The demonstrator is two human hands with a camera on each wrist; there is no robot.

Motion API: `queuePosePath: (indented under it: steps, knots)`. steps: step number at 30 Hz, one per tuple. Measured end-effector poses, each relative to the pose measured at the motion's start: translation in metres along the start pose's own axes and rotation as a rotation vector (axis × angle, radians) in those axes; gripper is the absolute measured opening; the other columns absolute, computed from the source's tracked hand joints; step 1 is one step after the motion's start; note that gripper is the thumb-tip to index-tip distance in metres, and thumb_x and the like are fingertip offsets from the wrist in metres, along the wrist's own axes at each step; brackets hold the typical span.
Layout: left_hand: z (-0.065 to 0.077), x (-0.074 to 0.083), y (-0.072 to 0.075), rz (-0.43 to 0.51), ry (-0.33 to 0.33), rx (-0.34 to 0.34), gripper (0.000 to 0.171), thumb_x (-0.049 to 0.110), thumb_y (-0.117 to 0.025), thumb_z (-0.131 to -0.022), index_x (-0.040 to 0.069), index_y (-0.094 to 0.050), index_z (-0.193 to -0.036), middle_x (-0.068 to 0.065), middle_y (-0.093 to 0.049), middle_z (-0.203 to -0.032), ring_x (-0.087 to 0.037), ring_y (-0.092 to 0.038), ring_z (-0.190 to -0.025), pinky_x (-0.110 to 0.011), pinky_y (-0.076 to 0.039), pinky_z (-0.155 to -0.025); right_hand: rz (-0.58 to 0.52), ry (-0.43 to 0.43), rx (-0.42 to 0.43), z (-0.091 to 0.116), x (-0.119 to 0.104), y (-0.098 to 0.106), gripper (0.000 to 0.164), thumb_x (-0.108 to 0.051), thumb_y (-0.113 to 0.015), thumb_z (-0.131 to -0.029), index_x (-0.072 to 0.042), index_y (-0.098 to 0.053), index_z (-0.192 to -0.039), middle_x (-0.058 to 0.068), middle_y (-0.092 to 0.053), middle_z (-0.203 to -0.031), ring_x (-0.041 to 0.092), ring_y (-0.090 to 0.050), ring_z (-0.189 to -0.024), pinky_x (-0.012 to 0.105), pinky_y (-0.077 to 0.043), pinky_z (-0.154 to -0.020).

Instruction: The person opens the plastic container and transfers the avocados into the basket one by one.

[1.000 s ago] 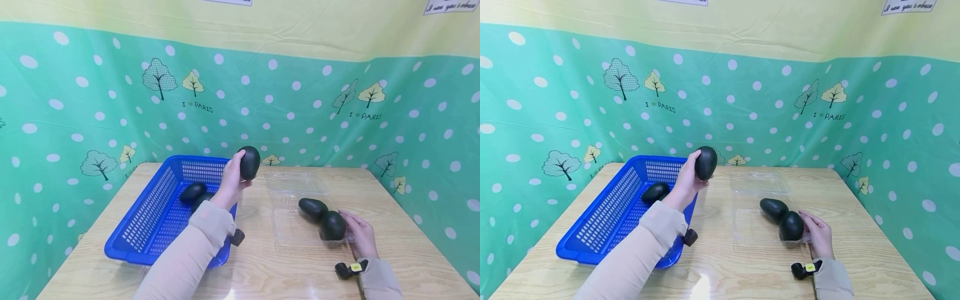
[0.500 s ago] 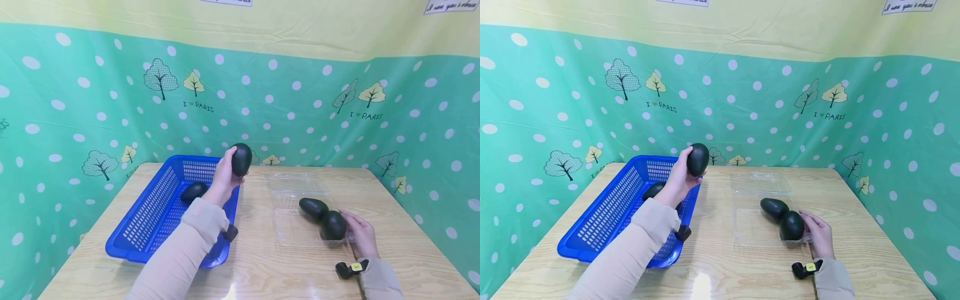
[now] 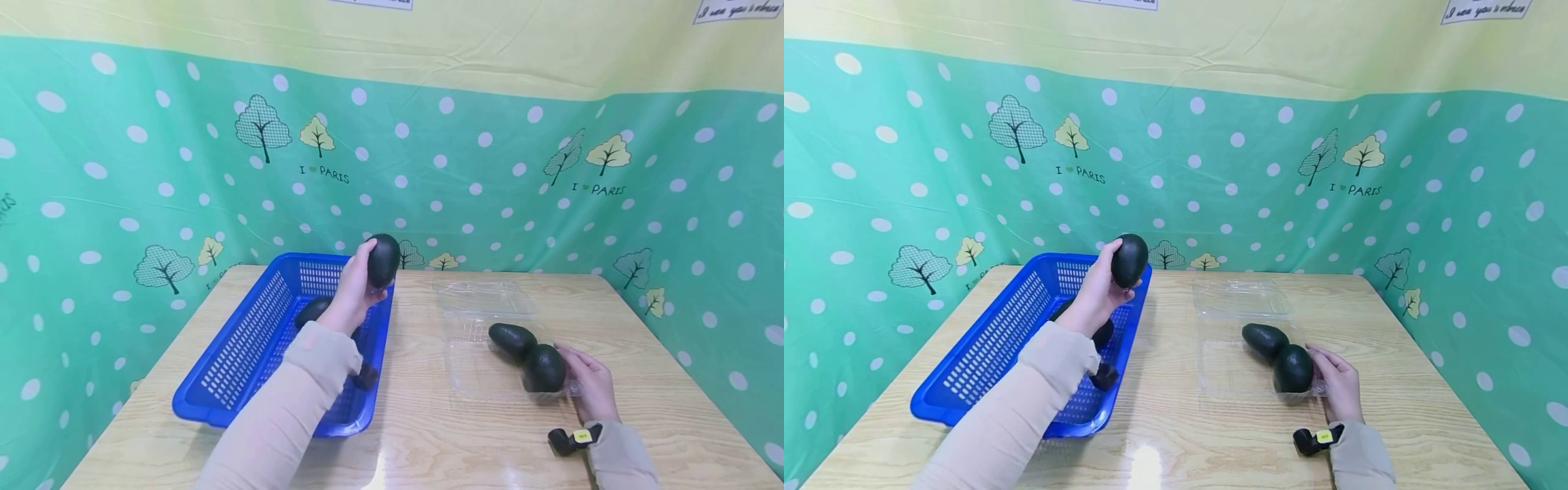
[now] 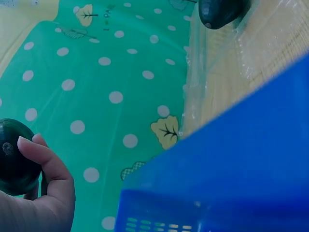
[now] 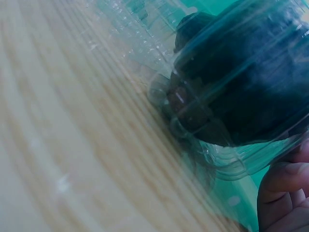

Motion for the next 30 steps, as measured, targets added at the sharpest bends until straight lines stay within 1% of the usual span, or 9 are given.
queuePosePath:
  steps: [5, 10, 15, 18, 24, 30]
  knots:
    - [-0.002, -0.001, 0.007, -0.037, -0.011, -0.011, 0.052, 0.055, -0.053, -0.093, 0.018, -0.052, -0.13, -0.012, -0.061, -0.107, -0.015, -0.062, -0.073, -0.026, -0.049, -0.061, 0.004, 0.004, 0.003, 0.0, 0.0, 0.0, 0.02, -0.02, -0.063, -0.098, -0.03, -0.078, -0.091, -0.014, -0.071, -0.076, 0.0, -0.051, -0.053, 0.016, -0.04, -0.044]
    - [-0.003, -0.006, 0.013, -0.123, -0.016, -0.017, 0.053, 0.053, -0.054, -0.094, 0.015, -0.048, -0.132, -0.014, -0.059, -0.111, -0.017, -0.06, -0.074, -0.026, -0.049, -0.061, 0.016, 0.0, 0.021, 0.0, 0.0, 0.001, 0.019, -0.021, -0.063, -0.098, -0.031, -0.079, -0.092, -0.015, -0.072, -0.078, 0.001, -0.053, -0.056, 0.017, -0.041, -0.046]
    - [-0.002, -0.01, 0.019, -0.212, -0.011, 0.009, 0.058, 0.053, -0.058, -0.092, 0.013, -0.047, -0.133, -0.015, -0.055, -0.123, -0.022, -0.059, -0.086, -0.027, -0.053, -0.063, 0.017, -0.005, 0.026, -0.001, 0.001, 0.001, 0.019, -0.021, -0.064, -0.097, -0.031, -0.079, -0.092, -0.015, -0.073, -0.08, 0.001, -0.054, -0.057, 0.016, -0.041, -0.046]
    - [-0.001, -0.012, 0.021, -0.253, -0.009, 0.012, 0.059, 0.052, -0.059, -0.091, 0.013, -0.048, -0.134, -0.015, -0.052, -0.128, -0.024, -0.058, -0.091, -0.027, -0.054, -0.064, 0.015, -0.004, 0.027, -0.001, 0.001, 0.001, 0.019, -0.021, -0.064, -0.097, -0.03, -0.079, -0.092, -0.015, -0.073, -0.08, 0.001, -0.053, -0.057, 0.017, -0.041, -0.046]
    - [-0.003, -0.017, 0.028, -0.304, -0.008, 0.007, 0.06, 0.052, -0.061, -0.09, 0.012, -0.048, -0.132, -0.015, -0.053, -0.126, -0.023, -0.059, -0.09, -0.029, -0.057, -0.067, 0.019, -0.004, 0.029, -0.001, 0.001, 0.001, 0.019, -0.021, -0.063, -0.097, -0.031, -0.079, -0.092, -0.015, -0.072, -0.08, 0.001, -0.053, -0.057, 0.017, -0.04, -0.046]
    - [-0.003, -0.021, 0.038, -0.367, -0.008, 0.006, 0.062, 0.052, -0.061, -0.09, 0.01, -0.047, -0.134, -0.015, -0.052, -0.127, -0.023, -0.059, -0.093, -0.032, -0.059, -0.069, 0.022, -0.004, 0.032, 0.0, 0.0, 0.001, 0.018, -0.021, -0.064, -0.097, -0.031, -0.079, -0.093, -0.016, -0.073, -0.083, 0.001, -0.054, -0.058, 0.017, -0.041, -0.046]
Point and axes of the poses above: each hand's wrist, its own z-axis away from the middle knuckle, its own y-axis out of the back of the hand, x = y × z, the point moved 3 cm from there along -z, towards the middle knuckle
